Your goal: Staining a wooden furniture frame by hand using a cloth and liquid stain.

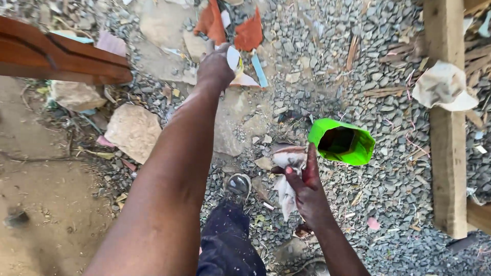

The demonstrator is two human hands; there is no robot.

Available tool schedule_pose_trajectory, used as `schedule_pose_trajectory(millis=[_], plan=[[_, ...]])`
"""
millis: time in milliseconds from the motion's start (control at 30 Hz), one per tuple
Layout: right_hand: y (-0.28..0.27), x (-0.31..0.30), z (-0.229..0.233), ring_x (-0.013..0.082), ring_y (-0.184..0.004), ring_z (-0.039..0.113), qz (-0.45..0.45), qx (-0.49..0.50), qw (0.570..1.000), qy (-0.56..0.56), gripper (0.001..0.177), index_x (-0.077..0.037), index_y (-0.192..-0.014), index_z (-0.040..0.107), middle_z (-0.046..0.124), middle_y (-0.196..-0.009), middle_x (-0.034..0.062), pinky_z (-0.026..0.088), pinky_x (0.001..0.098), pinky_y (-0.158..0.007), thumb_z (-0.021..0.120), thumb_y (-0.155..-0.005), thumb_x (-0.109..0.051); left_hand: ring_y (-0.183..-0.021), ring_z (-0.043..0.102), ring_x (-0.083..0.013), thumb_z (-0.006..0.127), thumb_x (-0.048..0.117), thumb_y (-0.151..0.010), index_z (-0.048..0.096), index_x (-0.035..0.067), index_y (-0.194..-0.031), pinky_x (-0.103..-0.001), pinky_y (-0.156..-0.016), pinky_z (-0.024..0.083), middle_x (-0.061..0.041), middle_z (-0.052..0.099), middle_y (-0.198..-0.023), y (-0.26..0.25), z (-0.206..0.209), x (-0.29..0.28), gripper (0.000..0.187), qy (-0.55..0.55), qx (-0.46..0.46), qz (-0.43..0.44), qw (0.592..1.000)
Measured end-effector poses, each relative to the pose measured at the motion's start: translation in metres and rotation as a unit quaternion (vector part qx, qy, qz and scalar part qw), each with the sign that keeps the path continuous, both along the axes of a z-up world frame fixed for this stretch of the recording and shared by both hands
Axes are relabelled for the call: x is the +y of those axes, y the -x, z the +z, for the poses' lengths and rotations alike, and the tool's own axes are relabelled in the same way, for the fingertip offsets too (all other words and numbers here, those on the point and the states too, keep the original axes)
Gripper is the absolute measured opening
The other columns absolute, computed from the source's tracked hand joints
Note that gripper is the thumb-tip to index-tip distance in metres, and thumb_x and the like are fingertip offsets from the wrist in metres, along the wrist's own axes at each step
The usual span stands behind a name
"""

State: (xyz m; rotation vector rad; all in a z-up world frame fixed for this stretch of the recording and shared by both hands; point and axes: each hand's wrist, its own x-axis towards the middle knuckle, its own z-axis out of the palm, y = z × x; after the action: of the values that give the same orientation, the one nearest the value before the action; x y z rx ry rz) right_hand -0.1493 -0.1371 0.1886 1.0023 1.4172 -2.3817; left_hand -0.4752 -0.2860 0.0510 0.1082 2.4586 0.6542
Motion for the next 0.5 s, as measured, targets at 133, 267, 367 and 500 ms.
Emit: schedule_pose_trajectory(millis=[133, 267, 367, 500], plan=[[0.004, 0.003, -0.010, 0.0173, -0.150, 0.027, -0.016, -0.018, 0.997, -0.080, 0.093, -0.024, -0.163, 0.002, -0.003, -0.174, 0.0069, 0.022, 0.0356, -0.119, 0.058, -0.091, -0.007, -0.105, 0.067, -0.0334, 0.055, -0.024, -0.076, 0.059, 0.013, -0.131, -0.048, -0.092, 0.060, -0.015, 0.060, -0.129, -0.015, -0.032, 0.009, 0.067, -0.032, 0.091, 0.006, 0.995], [-0.004, 0.015, -0.040, 0.0354, -0.108, 0.067, -0.124, 0.047, 0.991, 0.010, 0.071, -0.023, -0.145, 0.039, 0.051, -0.138, 0.0254, 0.063, 0.0307, -0.066, 0.057, -0.087, 0.014, -0.109, 0.068, -0.0293, 0.089, 0.000, -0.071, 0.062, 0.011, -0.134, -0.035, -0.091, 0.061, -0.016, 0.068, -0.131, -0.011, -0.039, -0.007, 0.069, -0.136, 0.096, 0.045, 0.985], [0.010, 0.018, -0.036, 0.0288, -0.100, 0.070, -0.139, 0.038, 0.988, -0.058, 0.053, -0.021, -0.127, 0.041, 0.066, -0.123, 0.0188, 0.060, 0.0353, -0.076, 0.062, -0.089, 0.010, -0.119, 0.059, -0.0336, 0.093, 0.011, -0.073, 0.059, 0.013, -0.139, -0.042, -0.099, 0.055, -0.016, 0.057, -0.143, -0.011, -0.043, -0.011, 0.075, -0.196, 0.019, 0.092, 0.976], [0.020, 0.027, -0.039, 0.0246, -0.091, 0.072, -0.101, 0.060, 0.990, -0.076, 0.035, -0.013, -0.111, 0.052, 0.070, -0.109, 0.0129, 0.062, 0.0334, -0.076, 0.064, -0.090, 0.011, -0.115, 0.059, -0.0316, 0.088, 0.007, -0.069, 0.067, 0.017, -0.131, -0.040, -0.098, 0.058, -0.010, 0.052, -0.139, -0.020, -0.047, -0.001, 0.066, -0.226, 0.014, 0.146, 0.963]])
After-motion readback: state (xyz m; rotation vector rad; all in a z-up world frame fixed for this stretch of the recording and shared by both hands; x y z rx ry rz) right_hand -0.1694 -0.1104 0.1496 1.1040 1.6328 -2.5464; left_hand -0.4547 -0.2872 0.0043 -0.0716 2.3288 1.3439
